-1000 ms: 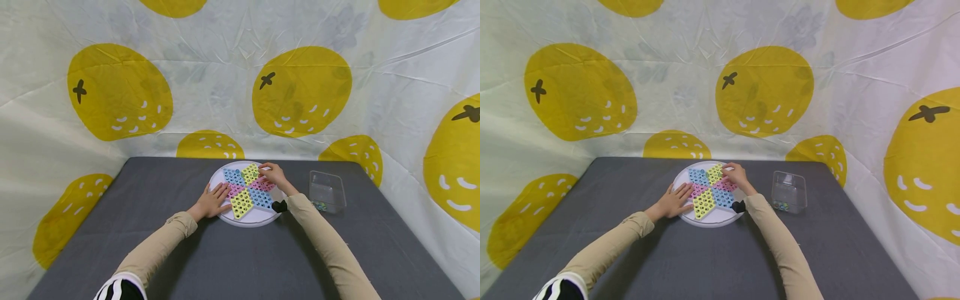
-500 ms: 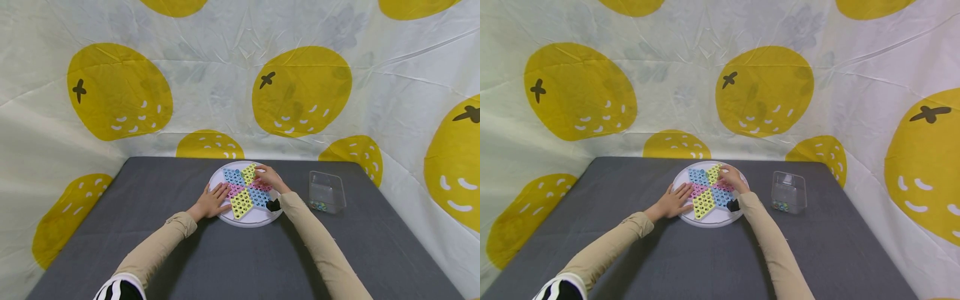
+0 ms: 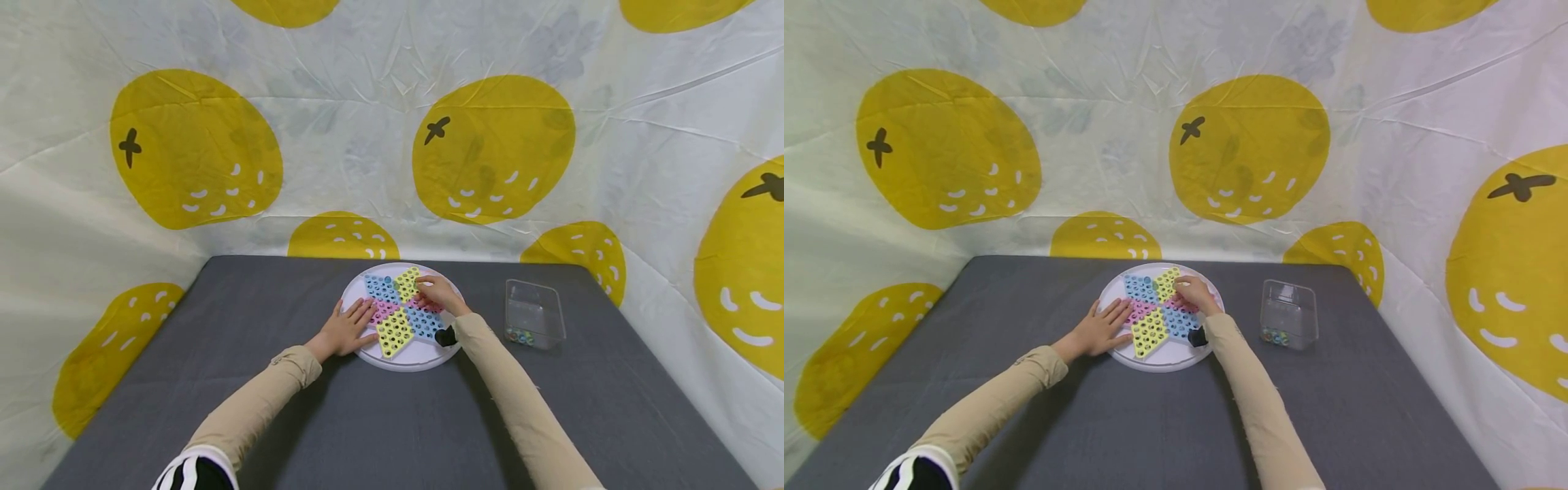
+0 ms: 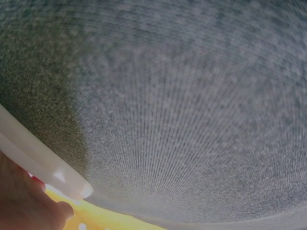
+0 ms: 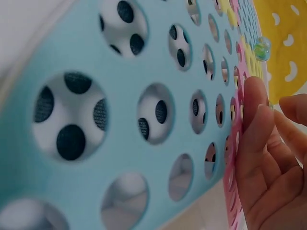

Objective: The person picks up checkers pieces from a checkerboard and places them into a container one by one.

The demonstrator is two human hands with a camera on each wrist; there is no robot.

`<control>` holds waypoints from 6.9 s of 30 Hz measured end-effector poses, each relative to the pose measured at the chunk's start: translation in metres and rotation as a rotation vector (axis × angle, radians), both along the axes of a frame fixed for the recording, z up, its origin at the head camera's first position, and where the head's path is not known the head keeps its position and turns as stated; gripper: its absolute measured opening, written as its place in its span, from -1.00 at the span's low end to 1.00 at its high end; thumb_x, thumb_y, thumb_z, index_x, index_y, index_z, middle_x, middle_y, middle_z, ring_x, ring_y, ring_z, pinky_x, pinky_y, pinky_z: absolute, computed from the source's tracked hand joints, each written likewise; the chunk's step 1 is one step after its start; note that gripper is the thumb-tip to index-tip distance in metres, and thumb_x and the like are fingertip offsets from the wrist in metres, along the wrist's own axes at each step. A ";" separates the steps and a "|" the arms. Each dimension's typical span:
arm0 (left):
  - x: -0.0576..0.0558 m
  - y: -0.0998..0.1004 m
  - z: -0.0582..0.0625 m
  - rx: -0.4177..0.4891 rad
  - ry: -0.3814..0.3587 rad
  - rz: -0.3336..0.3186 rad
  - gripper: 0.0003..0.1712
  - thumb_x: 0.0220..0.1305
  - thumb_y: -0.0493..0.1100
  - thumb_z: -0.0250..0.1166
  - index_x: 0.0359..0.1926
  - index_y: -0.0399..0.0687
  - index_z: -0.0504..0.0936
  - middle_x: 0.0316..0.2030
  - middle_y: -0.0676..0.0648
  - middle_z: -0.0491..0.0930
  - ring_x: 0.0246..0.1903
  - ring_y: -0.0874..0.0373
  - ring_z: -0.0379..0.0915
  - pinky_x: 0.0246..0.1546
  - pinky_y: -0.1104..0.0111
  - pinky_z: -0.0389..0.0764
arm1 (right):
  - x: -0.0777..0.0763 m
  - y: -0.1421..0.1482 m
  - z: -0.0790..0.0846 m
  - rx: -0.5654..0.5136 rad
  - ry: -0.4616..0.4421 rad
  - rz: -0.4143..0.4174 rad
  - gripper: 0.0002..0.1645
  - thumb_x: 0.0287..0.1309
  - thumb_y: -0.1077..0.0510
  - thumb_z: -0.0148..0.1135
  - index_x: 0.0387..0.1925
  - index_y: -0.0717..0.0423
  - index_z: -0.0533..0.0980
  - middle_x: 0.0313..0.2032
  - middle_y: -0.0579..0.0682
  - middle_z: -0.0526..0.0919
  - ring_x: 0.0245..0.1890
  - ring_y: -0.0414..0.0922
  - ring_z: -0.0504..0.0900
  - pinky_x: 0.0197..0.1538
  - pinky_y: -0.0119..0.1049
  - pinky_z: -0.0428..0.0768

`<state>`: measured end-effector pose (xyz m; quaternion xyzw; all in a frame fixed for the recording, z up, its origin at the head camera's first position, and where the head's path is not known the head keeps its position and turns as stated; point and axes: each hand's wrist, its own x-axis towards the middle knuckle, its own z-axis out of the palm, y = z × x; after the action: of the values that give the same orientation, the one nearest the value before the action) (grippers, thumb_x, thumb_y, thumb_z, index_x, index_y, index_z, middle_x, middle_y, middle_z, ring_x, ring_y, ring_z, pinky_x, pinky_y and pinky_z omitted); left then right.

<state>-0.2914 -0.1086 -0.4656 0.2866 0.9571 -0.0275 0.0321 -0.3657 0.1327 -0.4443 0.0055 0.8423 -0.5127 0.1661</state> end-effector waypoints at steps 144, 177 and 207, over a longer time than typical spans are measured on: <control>-0.007 -0.003 -0.007 -0.045 0.014 0.010 -0.20 0.26 0.34 -0.29 0.39 0.06 -0.12 0.40 0.02 -0.18 0.39 0.07 -0.28 0.28 -0.07 -0.19 | 0.104 0.117 0.035 0.051 0.150 0.042 -0.62 0.21 0.09 0.03 -0.07 0.29 0.29 -0.36 0.26 0.63 -0.54 -0.11 0.65 -0.47 -0.16 0.56; -0.005 -0.002 -0.004 -0.037 0.000 0.014 -0.20 0.25 0.36 -0.31 0.39 0.06 -0.12 0.40 0.03 -0.18 0.39 0.08 -0.28 0.28 -0.08 -0.20 | 0.106 0.192 0.051 0.100 0.194 -0.054 -0.48 0.25 -0.02 -0.06 0.05 0.32 0.21 -0.33 0.12 0.65 -0.45 -0.10 0.68 -0.40 -0.21 0.60; -0.010 -0.003 -0.014 -0.059 0.019 0.014 -0.17 0.23 0.40 -0.35 0.39 0.11 -0.18 0.41 0.06 -0.24 0.39 0.11 -0.34 0.29 -0.06 -0.25 | 0.097 0.211 0.045 0.082 0.134 -0.117 -0.50 0.25 -0.02 -0.07 0.02 0.29 0.19 -0.41 -0.07 0.65 -0.50 -0.22 0.67 -0.41 -0.26 0.60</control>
<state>-0.3013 -0.1114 -0.4793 0.2784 0.9582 -0.0580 0.0318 -0.2685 0.3436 -0.3995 0.0271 0.8700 -0.4860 0.0789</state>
